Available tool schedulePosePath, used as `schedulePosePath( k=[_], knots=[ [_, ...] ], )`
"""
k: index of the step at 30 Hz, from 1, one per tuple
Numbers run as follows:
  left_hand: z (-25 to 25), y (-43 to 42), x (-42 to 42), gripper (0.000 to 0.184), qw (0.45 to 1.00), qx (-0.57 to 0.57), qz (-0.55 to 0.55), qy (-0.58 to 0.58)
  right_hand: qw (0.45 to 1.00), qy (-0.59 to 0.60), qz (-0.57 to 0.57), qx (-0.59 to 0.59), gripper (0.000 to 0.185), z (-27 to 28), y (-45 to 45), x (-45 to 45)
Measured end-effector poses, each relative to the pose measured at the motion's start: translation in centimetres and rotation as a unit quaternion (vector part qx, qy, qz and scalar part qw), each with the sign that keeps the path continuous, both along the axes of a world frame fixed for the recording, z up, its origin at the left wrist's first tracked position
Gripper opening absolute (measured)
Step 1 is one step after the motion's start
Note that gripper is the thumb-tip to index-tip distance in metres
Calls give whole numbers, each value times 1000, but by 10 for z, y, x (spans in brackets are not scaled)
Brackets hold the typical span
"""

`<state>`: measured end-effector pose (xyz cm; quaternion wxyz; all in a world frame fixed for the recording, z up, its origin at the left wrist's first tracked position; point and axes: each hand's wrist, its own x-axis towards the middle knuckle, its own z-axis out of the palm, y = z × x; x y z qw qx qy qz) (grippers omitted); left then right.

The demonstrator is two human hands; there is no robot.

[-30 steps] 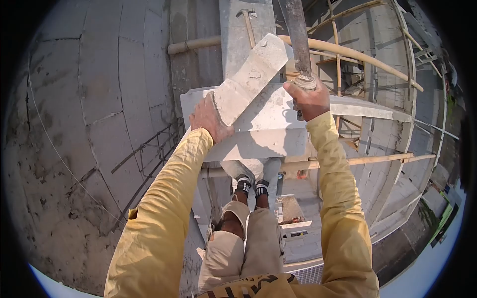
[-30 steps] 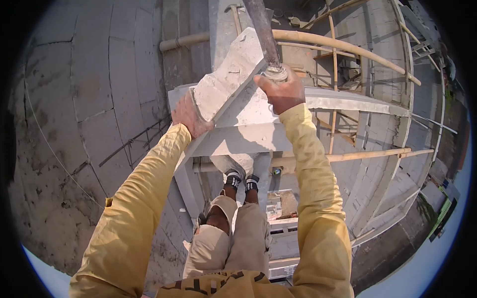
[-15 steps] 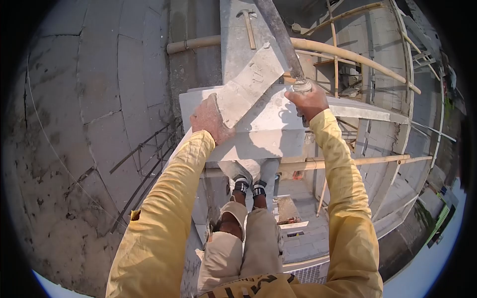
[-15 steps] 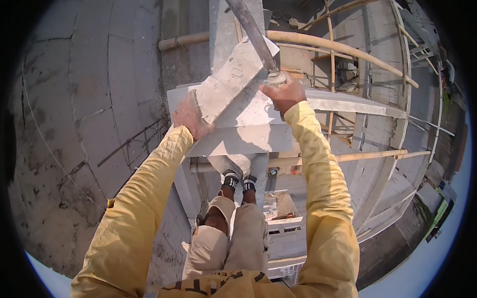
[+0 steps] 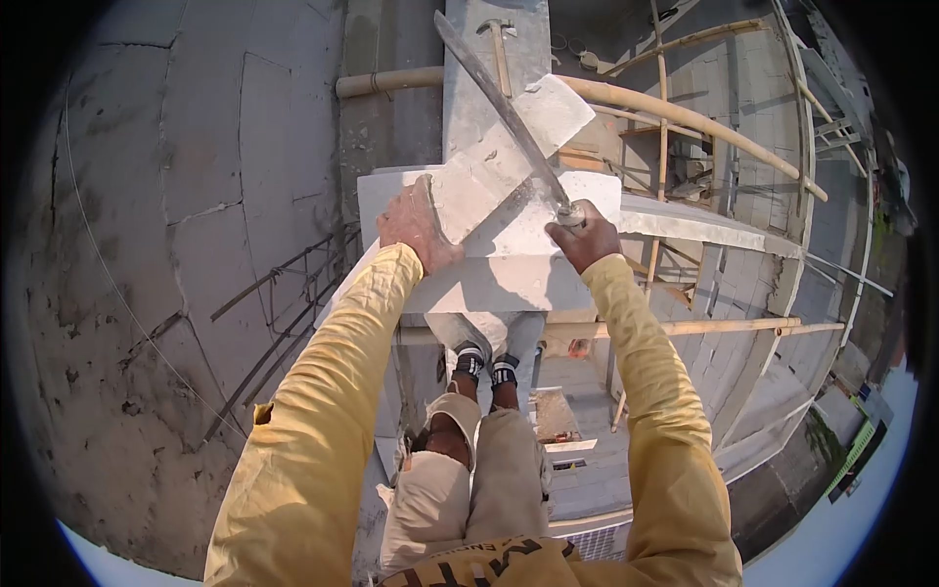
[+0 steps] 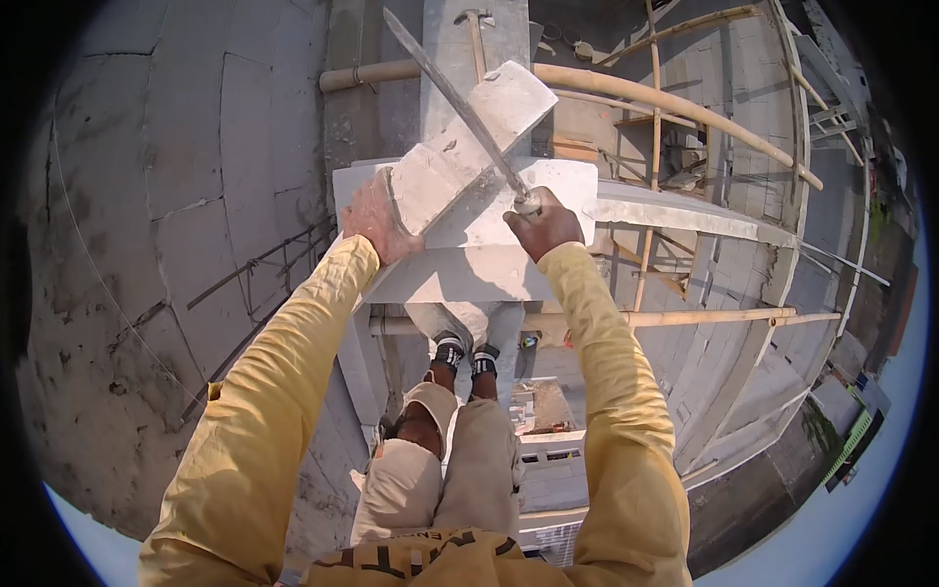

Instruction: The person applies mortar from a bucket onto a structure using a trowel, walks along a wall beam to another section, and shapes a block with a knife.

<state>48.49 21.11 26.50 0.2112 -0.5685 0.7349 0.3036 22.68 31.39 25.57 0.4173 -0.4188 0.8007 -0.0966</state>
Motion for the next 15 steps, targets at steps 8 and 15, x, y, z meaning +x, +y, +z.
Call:
schedulePosePath(
  k=[8, 15],
  knots=[
    [5, 2, -4, 122, 1000, 2, 3, -21, 977, -4, 74, -198, 40, 81, -24, 79],
    [-3, 8, 0, 121, 999, -28, -17, -9, 980, 97, 61, 160, 36, -1, 3, 40]
  ],
)
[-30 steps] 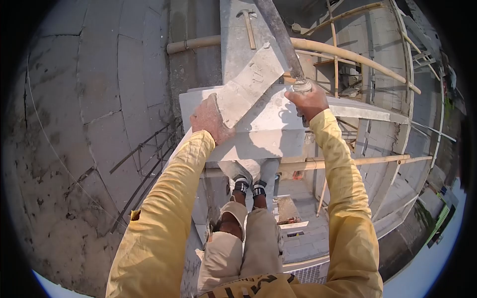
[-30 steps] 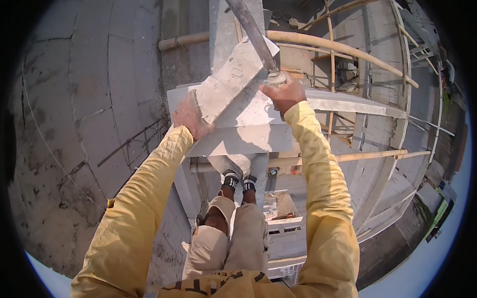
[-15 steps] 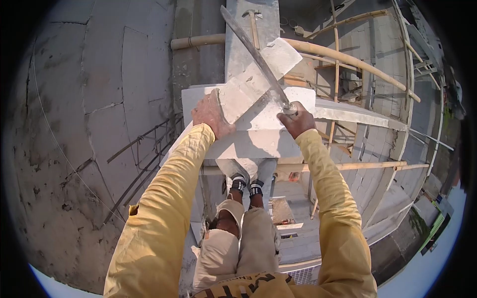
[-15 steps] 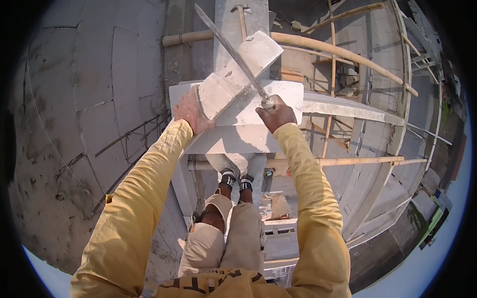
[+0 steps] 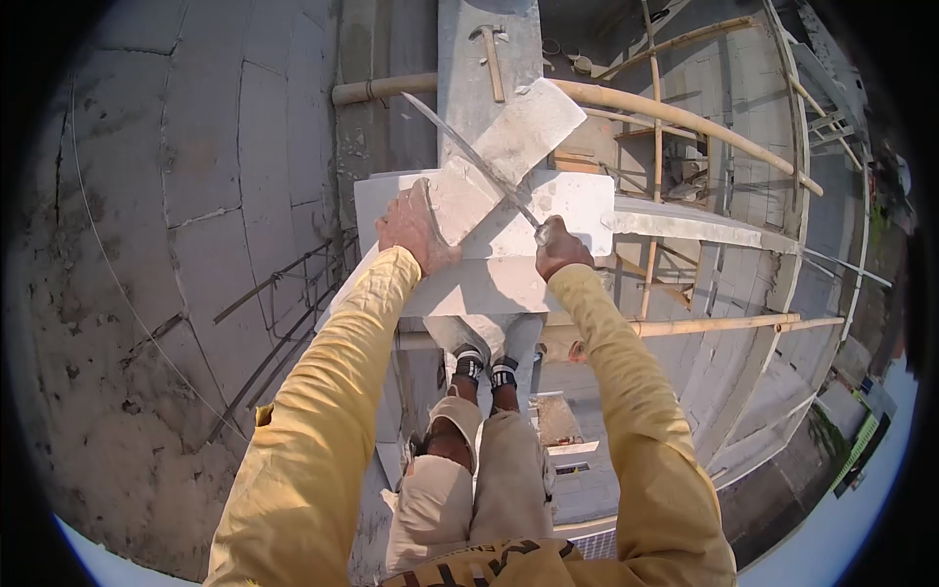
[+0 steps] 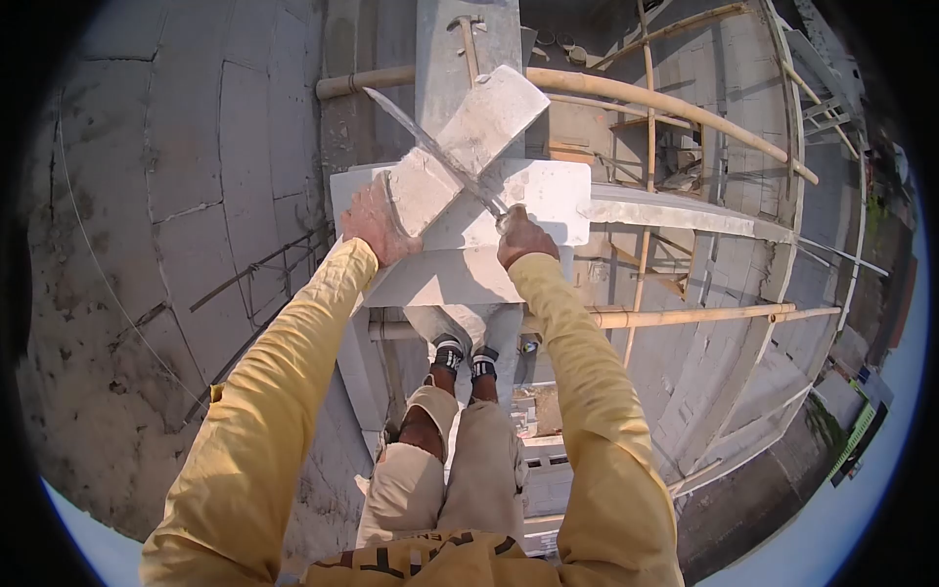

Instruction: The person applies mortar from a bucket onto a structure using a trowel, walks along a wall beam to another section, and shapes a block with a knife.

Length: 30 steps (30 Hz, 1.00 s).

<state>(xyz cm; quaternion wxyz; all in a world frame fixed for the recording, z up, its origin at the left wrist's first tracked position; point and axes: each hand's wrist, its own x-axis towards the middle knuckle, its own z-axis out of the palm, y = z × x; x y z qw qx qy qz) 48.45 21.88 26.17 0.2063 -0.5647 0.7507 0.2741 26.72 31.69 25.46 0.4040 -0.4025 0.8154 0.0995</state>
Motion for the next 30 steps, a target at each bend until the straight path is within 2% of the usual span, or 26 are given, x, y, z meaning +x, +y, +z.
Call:
schedulePosePath(
  k=[2, 5, 7, 8, 9, 10, 11, 12, 13, 14, 15, 16, 17, 19, 21, 22, 24, 25, 27, 28, 30],
  knots=[
    [1, -2, -2, 120, 1000, -9, 6, 1, 1000, -9, -9, -4, 36, -1, 5, 5],
    [5, 4, -4, 118, 1000, 12, 11, 6, 999, -19, -30, -6, 36, 36, 7, 14],
    [1, -1, -2, 117, 1000, 20, 14, 2, 988, -81, -19, -133, 37, 63, 3, 28],
    [-6, 4, 0, 118, 1000, 5, -3, -17, 988, -85, -23, -129, 37, 69, 3, 37],
    [-12, 9, 0, 119, 999, -9, -22, -33, 951, -126, 14, -282, 38, 76, 4, 43],
    [-20, 9, 1, 119, 999, -8, -25, -32, 887, -160, 53, -429, 41, 78, 5, 44],
    [-25, 6, 5, 119, 999, 13, -11, 36, 888, -159, 53, -429, 41, 58, 13, 38],
    [-27, 4, 8, 120, 994, 34, 4, 103, 925, -149, 24, -350, 40, 21, 26, 27],
    [-22, 7, 6, 120, 994, 32, 3, 104, 953, -137, -4, -270, 40, 0, 27, 14],
    [-15, 9, 1, 121, 999, 12, 0, 38, 999, -21, -19, 43, 42, -5, 13, 2],
    [-7, 11, -3, 122, 999, -3, -4, -32, 999, -21, -19, 39, 42, -5, 13, -3],
    [8, 5, -11, 122, 998, 32, -1, -59, 999, -45, -27, 13, 41, -7, 16, -8],
    [7, 2, -9, 122, 998, 34, 2, -60, 997, -68, -31, -12, 41, -12, 21, -11],
    [1, 3, -5, 122, 999, 25, 10, -18, 996, -75, -37, -32, 39, 22, 19, -4],
    [2, 3, -8, 122, 1000, 19, 9, -18, 976, -146, -68, -144, 38, 56, 10, 7],
    [2, 4, -5, 122, 1000, 15, 4, -23, 976, -151, -67, -143, 38, 66, 2, 14],
    [-2, 9, -2, 120, 1000, -3, 6, -12, 884, -227, -71, -402, 38, 79, 0, 25],
    [-3, 11, -3, 118, 1000, -26, 12, 6, 885, -225, -72, -400, 38, 66, 5, 21],
    [-5, 10, 1, 118, 1000, -14, 10, 11, 944, -152, -43, -289, 33, 13, 21, 3],
    [-6, 6, -2, 117, 1000, -7, 11, 15, 998, -45, 3, -52, 31, -11, 23, -11],
    [-3, 11, -4, 117, 1000, -20, 5, 9, 999, -16, -4, -36, 30, -18, 27, -17]
  ],
)
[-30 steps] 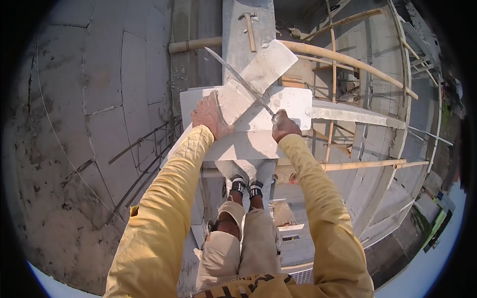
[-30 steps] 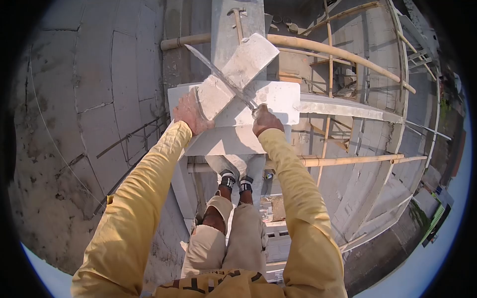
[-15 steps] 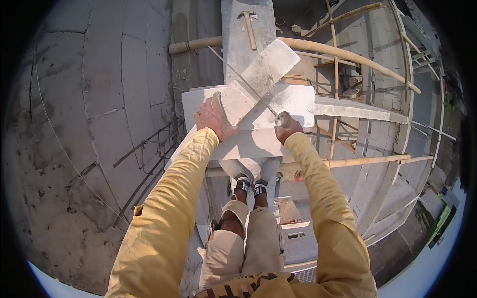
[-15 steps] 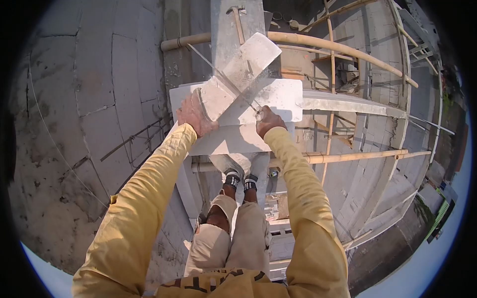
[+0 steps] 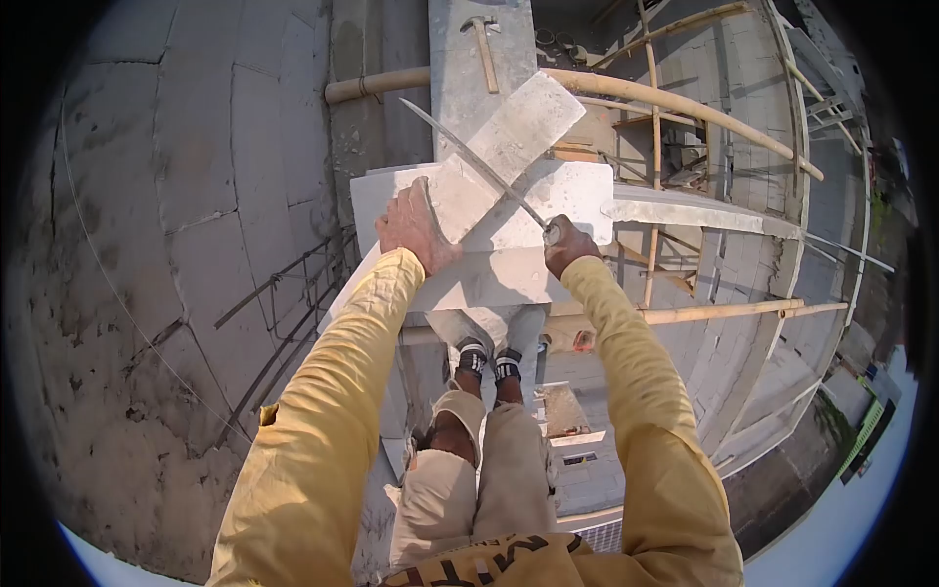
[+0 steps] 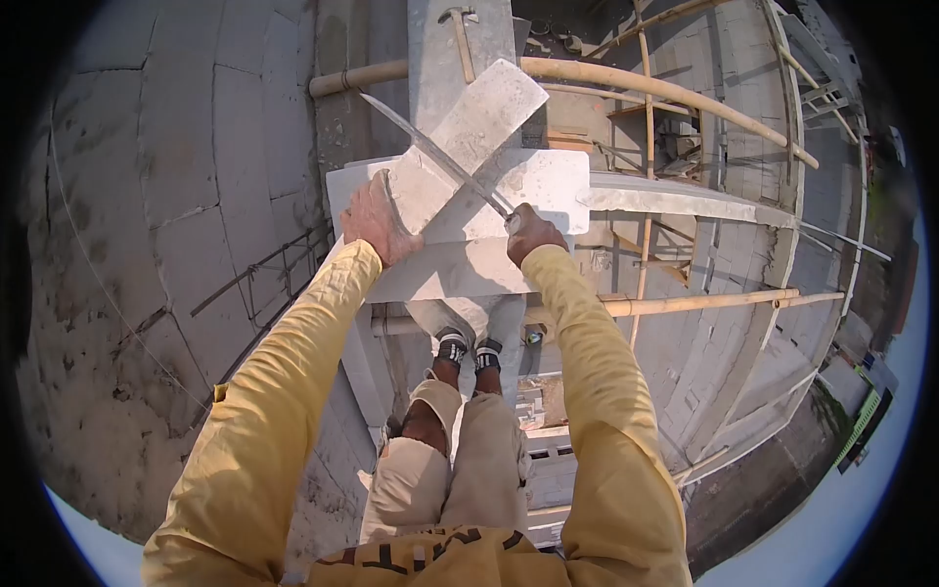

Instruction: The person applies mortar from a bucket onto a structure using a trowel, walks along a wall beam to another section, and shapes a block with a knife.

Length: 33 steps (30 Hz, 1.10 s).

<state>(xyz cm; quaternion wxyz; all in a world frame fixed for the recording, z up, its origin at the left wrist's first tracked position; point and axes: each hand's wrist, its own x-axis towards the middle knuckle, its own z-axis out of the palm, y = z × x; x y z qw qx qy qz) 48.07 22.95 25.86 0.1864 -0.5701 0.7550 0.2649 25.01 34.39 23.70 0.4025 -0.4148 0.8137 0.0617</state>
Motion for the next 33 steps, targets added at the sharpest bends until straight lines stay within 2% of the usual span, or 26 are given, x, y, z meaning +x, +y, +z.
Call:
schedulePosePath(
  k=[1, 2, 3, 5, 6, 8, 9, 11, 12, 15, 16, 19, 20, 23, 25, 27, 28, 33],
  knots=[
    [-1, 0, 0, 117, 1000, -14, -1, -12, 1000, 22, -5, 16, 30, -5, -1, -2],
    [-2, 2, 1, 117, 1000, -7, 0, -15, 1000, 4, 7, -23, 33, -9, 6, -5],
    [1, -4, 0, 119, 1000, 16, -1, -26, 1000, 3, 4, -17, 33, 1, 9, 0],
    [5, -10, -3, 120, 999, 34, -2, -36, 988, -89, -52, -119, 35, 44, -5, 14],
    [6, -10, -5, 121, 999, 35, 1, -38, 987, -91, -51, -118, 35, 58, -13, 20],
    [5, -4, -3, 121, 998, 43, -4, -44, 921, -198, -92, -321, 37, 77, -14, 32],
    [3, -5, -2, 121, 998, 44, -3, -44, 922, -197, -95, -321, 37, 64, -8, 30],
    [6, -3, -6, 121, 998, 41, 0, -39, 984, -91, -53, -145, 34, 9, 6, 15],
    [8, -2, -8, 122, 998, 37, -6, -41, 998, 0, -25, 58, 36, -16, 4, 6],
    [16, -3, -9, 122, 999, 10, -10, -50, 997, -53, -47, 16, 44, -33, 17, 6],
    [16, 2, -12, 122, 999, -7, -5, -50, 994, -88, -67, 17, 53, -36, 24, 9],
    [10, 8, -15, 127, 998, -16, -3, -66, 998, -42, -50, -16, 58, -31, 34, 24],
    [9, 6, -15, 125, 998, 13, 9, -65, 997, -44, -54, 25, 55, -29, 27, 23],
    [11, 8, -14, 122, 999, 12, 5, -50, 994, -29, -104, 13, 54, 10, 16, 30],
    [8, 12, -9, 122, 999, -3, -1, -41, 995, -20, -101, -17, 48, 15, 24, 32],
    [4, 10, -7, 121, 999, -13, -6, -29, 990, -62, -98, -74, 43, 21, 40, 28],
    [6, 7, -6, 122, 1000, 4, -17, -25, 979, -60, -60, -186, 40, 16, 53, 24],
    [-4, 3, 4, 121, 999, 31, -30, -4, 984, -85, -44, -153, 40, 0, 53, 8]
  ],
)
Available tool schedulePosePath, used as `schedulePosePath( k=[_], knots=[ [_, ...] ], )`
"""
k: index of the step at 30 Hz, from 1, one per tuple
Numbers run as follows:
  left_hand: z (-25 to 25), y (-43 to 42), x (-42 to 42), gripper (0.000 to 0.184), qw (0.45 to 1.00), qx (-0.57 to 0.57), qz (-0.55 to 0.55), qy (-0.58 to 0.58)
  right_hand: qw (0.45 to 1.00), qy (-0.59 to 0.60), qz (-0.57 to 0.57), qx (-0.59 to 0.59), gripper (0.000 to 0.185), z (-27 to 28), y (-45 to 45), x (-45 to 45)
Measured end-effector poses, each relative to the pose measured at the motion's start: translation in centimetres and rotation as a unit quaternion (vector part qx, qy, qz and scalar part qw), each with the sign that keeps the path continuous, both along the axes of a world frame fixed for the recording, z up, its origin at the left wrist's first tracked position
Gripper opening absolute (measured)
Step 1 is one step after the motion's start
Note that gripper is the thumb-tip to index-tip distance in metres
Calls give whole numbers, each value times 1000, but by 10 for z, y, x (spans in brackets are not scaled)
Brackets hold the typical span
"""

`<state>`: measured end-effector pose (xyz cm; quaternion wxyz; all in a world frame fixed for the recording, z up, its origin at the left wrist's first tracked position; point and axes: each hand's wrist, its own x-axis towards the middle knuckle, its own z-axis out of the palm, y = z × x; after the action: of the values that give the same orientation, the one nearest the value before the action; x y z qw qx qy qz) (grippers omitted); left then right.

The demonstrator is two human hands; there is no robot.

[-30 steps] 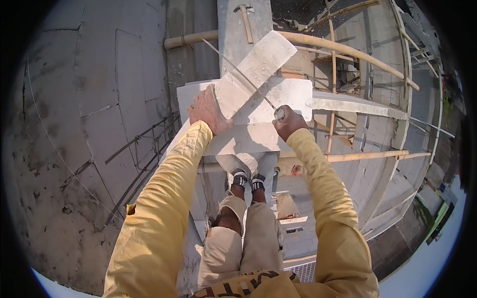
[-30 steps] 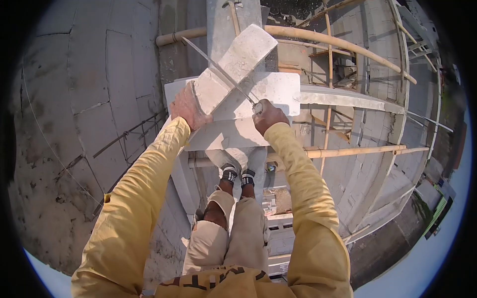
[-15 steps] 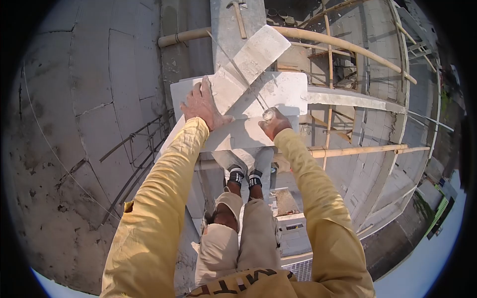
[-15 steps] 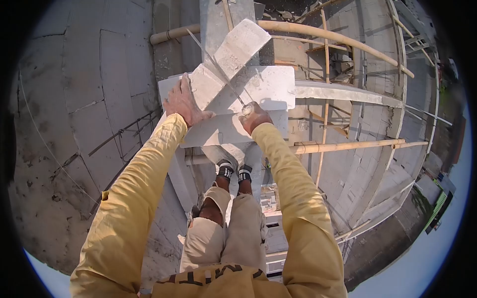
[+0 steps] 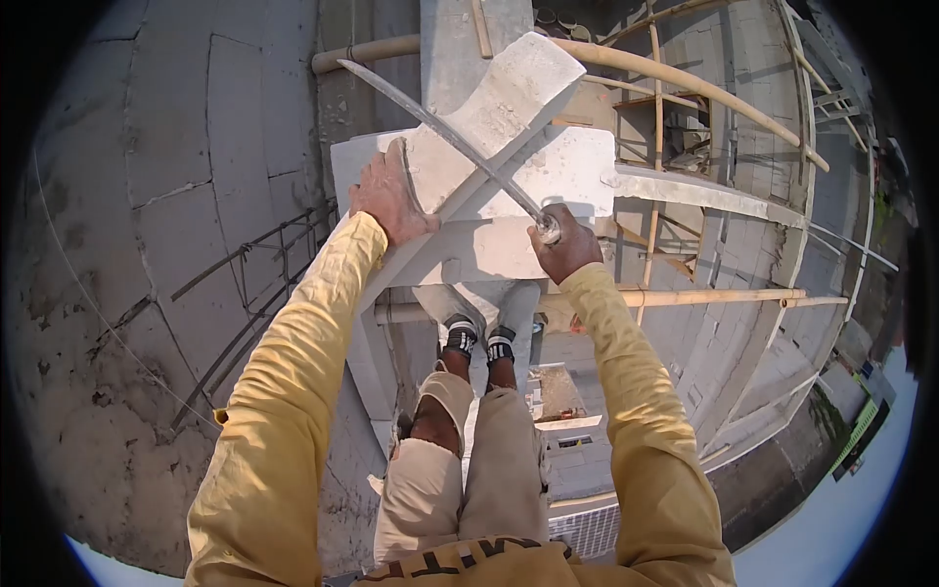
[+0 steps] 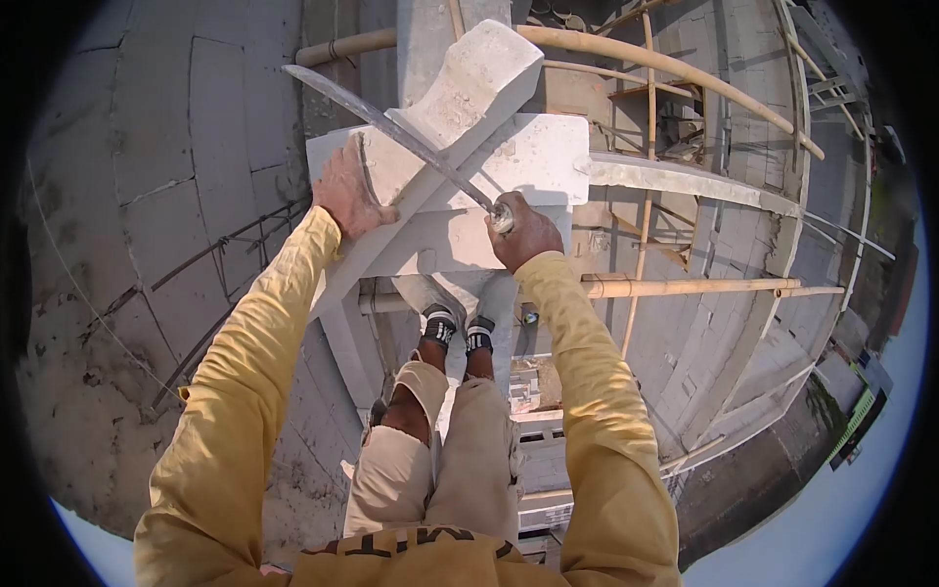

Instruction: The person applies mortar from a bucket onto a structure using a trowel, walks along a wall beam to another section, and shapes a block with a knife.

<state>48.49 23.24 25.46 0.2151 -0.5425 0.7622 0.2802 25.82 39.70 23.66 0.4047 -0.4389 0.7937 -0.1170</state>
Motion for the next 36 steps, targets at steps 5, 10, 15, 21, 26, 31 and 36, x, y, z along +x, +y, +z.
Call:
schedulePosePath(
  k=[5, 10, 15, 21, 26, 31, 36],
  knots=[
    [-27, -23, 24, 119, 996, -10, 5, 91, 995, 40, 17, 88, 44, 30, -50, 2],
    [-36, -31, 30, 112, 982, 19, -56, 178, 955, -73, 73, -277, 38, 83, -70, 18],
    [-37, -31, 31, 110, 981, -5, -31, 192, 977, 89, 150, 126, 32, 5, -62, -29],
    [-15, -33, 22, 108, 982, 22, -5, 188, 985, 88, 122, 80, 33, 57, -66, -11],
    [0, -45, 29, 113, 926, 197, -50, 318, 948, -35, 203, -244, 26, 52, -70, -4],
    [-33, -30, 29, 113, 993, 2, -2, 116, 942, 201, 180, 198, 24, -3, -70, -44],
    [-43, -34, 36, 113, 985, 4, -20, 172, 989, 124, 25, 77, 40, 51, -83, -36]
  ],
)
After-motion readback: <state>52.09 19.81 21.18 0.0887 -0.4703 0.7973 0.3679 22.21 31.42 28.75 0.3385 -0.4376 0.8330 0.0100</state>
